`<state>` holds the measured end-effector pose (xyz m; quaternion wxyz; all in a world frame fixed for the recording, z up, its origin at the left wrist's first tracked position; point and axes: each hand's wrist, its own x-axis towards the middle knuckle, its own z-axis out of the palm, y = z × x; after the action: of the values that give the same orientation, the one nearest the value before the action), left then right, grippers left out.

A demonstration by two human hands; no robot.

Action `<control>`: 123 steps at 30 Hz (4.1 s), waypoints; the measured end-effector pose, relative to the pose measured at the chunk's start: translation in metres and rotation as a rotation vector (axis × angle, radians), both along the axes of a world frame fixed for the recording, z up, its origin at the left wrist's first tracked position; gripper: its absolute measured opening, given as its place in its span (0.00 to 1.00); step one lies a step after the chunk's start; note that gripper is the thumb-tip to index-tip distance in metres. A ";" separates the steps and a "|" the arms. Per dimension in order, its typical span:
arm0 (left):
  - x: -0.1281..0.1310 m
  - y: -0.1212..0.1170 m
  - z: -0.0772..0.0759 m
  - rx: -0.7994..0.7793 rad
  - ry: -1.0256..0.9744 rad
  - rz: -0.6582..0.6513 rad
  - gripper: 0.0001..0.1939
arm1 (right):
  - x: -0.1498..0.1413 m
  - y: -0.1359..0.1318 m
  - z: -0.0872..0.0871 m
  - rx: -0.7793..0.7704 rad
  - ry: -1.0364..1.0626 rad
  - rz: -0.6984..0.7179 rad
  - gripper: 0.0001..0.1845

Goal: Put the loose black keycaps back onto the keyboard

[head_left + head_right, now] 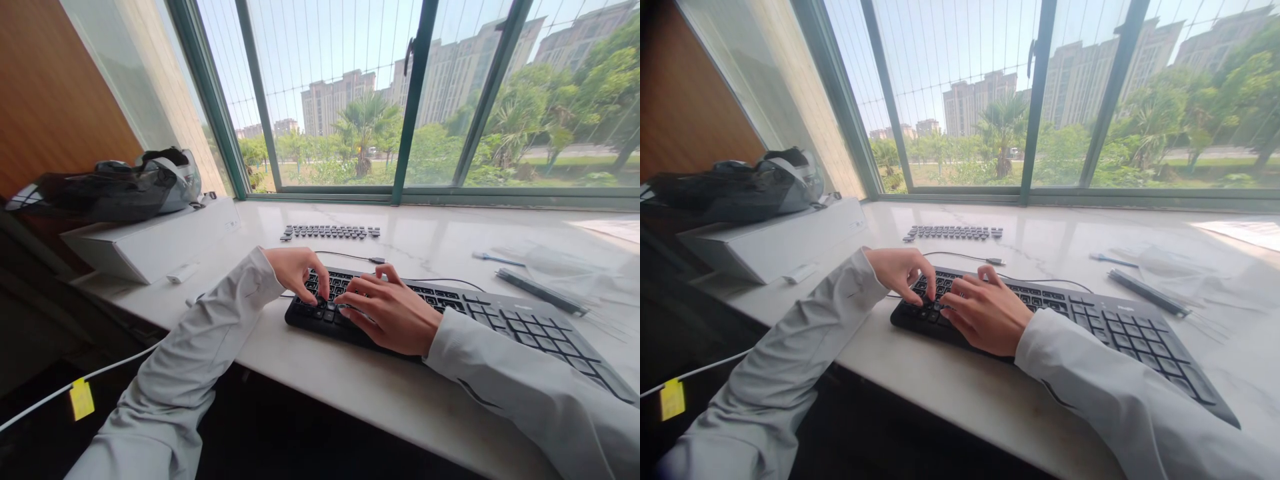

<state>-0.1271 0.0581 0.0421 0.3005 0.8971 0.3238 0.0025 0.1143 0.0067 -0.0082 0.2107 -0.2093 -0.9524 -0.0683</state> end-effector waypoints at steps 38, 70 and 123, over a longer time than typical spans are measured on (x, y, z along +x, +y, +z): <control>0.002 0.002 -0.006 0.059 0.037 0.070 0.13 | -0.005 -0.006 -0.001 0.032 -0.076 0.015 0.17; 0.014 0.016 -0.012 -0.119 0.235 0.246 0.23 | -0.011 -0.007 -0.007 -0.107 -0.002 -0.021 0.17; -0.063 0.085 -0.044 0.761 0.348 0.993 0.14 | -0.008 -0.013 -0.008 -0.018 0.052 -0.046 0.17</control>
<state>-0.1905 0.1433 -0.0017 -0.1324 0.6717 0.7205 0.1103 0.1061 -0.0067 -0.0159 0.2319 -0.2345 -0.9422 -0.0592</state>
